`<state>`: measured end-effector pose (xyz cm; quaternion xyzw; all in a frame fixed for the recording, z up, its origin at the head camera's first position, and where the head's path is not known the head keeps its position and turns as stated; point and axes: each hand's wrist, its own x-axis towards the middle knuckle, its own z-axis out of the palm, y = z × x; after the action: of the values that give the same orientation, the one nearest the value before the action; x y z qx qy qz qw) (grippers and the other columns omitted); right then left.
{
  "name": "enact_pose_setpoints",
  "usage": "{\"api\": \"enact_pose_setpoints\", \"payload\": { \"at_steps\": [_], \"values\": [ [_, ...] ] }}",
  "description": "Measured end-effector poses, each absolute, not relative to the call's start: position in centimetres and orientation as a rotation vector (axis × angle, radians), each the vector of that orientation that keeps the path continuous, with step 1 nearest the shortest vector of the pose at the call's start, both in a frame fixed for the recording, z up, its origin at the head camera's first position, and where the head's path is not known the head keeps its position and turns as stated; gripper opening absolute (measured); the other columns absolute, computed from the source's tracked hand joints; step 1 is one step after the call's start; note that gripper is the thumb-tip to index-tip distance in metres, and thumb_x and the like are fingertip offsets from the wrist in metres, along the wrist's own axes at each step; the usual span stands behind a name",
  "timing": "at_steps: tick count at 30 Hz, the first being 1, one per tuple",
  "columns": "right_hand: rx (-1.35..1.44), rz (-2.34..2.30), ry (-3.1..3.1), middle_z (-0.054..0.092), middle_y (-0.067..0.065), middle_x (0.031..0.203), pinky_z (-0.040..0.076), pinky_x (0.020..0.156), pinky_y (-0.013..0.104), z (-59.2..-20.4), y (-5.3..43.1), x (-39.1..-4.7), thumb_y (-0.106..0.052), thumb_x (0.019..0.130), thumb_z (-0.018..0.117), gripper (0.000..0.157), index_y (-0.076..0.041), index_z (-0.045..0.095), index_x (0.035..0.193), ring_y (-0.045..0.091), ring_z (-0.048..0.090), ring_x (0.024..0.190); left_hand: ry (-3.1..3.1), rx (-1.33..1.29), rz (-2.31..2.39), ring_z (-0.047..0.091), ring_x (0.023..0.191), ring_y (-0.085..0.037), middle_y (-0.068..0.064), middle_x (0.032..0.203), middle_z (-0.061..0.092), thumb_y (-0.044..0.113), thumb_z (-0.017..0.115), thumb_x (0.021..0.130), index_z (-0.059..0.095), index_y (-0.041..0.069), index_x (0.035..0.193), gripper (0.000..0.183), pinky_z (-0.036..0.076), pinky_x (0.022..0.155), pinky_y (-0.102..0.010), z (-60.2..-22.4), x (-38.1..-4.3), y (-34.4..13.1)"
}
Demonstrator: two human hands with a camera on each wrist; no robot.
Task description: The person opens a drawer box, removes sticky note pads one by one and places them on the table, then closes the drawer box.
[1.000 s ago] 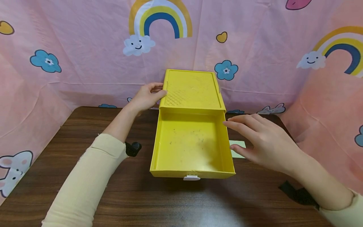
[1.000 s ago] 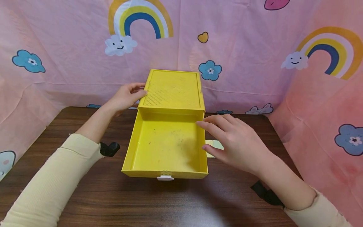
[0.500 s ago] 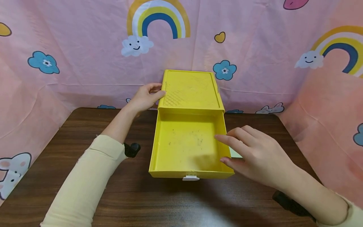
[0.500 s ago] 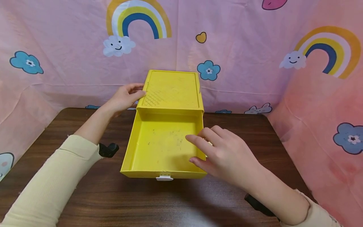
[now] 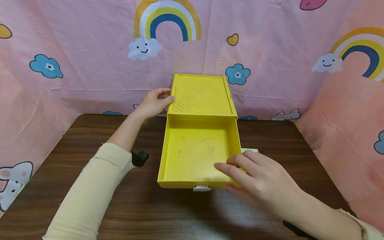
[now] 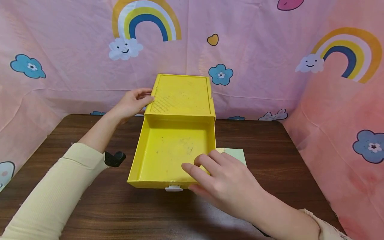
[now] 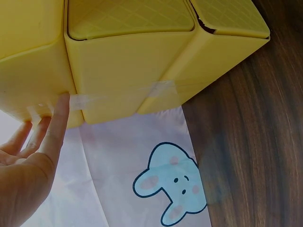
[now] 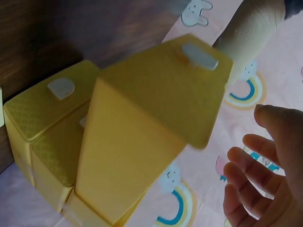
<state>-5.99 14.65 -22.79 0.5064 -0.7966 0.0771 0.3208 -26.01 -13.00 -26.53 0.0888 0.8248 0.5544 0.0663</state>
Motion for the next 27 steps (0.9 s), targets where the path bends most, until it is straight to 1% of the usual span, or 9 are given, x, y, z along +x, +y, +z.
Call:
{"api": "enact_pose_setpoints", "payload": {
  "at_steps": [3, 10, 13, 16, 23, 27],
  "values": [
    [1.345, 0.207, -2.065, 0.057, -0.001, 0.083, 0.047, 0.058, 0.023, -23.1, 14.2, -5.6, -0.028, 0.09, 0.045, 0.027, -0.011, 0.064, 0.098, 0.015, 0.05, 0.068, 2.492, 0.264, 1.669, 0.053, 0.099, -0.019, -0.006, 0.128, 0.042, 0.03, 0.052, 0.087, 0.034, 0.012, 0.134, 0.054, 0.052, 0.073, -0.032, -26.5, -26.0, -13.0],
    [1.379, 0.25, -2.087, 0.057, -0.003, 0.082, 0.046, 0.057, 0.021, -23.4, 13.3, -4.6, -0.028, 0.09, 0.045, 0.025, -0.013, 0.064, 0.096, 0.013, 0.049, 0.067, 2.497, 0.265, 1.671, 0.052, 0.101, -0.019, -0.007, 0.128, 0.042, 0.03, 0.052, 0.087, 0.033, 0.011, 0.134, 0.054, 0.052, 0.073, -0.032, -26.5, -26.0, -12.9],
    [1.387, 0.26, -2.074, 0.057, -0.003, 0.081, 0.044, 0.055, 0.02, -23.5, 13.0, -4.3, -0.026, 0.092, 0.04, 0.028, -0.011, 0.064, 0.095, 0.012, 0.048, 0.066, 2.497, 0.267, 1.669, 0.052, 0.102, -0.019, -0.006, 0.128, 0.042, 0.03, 0.052, 0.087, 0.033, 0.01, 0.134, 0.055, 0.051, 0.074, -0.033, -26.5, -26.0, -12.9],
    [1.397, 0.256, -2.051, 0.057, -0.003, 0.08, 0.043, 0.055, 0.018, -23.7, 12.7, -4.1, -0.024, 0.092, 0.039, 0.029, -0.01, 0.065, 0.094, 0.012, 0.047, 0.065, 2.492, 0.269, 1.675, 0.052, 0.102, -0.019, -0.006, 0.128, 0.042, 0.03, 0.052, 0.087, 0.033, 0.01, 0.134, 0.054, 0.051, 0.074, -0.033, -26.5, -26.0, -12.9],
    [1.407, 0.11, -1.909, 0.057, 0.001, 0.077, 0.041, 0.053, 0.017, -24.4, 12.2, -4.1, -0.015, 0.089, 0.042, 0.024, -0.007, 0.065, 0.091, 0.013, 0.047, 0.061, 2.491, 0.273, 1.676, 0.05, 0.104, -0.02, -0.007, 0.128, 0.042, 0.029, 0.052, 0.087, 0.034, 0.011, 0.133, 0.053, 0.051, 0.074, -0.033, -26.5, -26.0, -13.0],
    [1.4, 0.015, -1.843, 0.056, 0.001, 0.076, 0.038, 0.051, 0.017, -24.8, 12.0, -4.2, -0.008, 0.089, 0.041, 0.023, -0.006, 0.064, 0.09, 0.013, 0.045, 0.059, 2.502, 0.271, 1.665, 0.049, 0.106, -0.019, -0.007, 0.128, 0.042, 0.029, 0.052, 0.087, 0.035, 0.012, 0.133, 0.052, 0.051, 0.074, -0.032, -26.6, -26.0, -13.0]
  ]
}}
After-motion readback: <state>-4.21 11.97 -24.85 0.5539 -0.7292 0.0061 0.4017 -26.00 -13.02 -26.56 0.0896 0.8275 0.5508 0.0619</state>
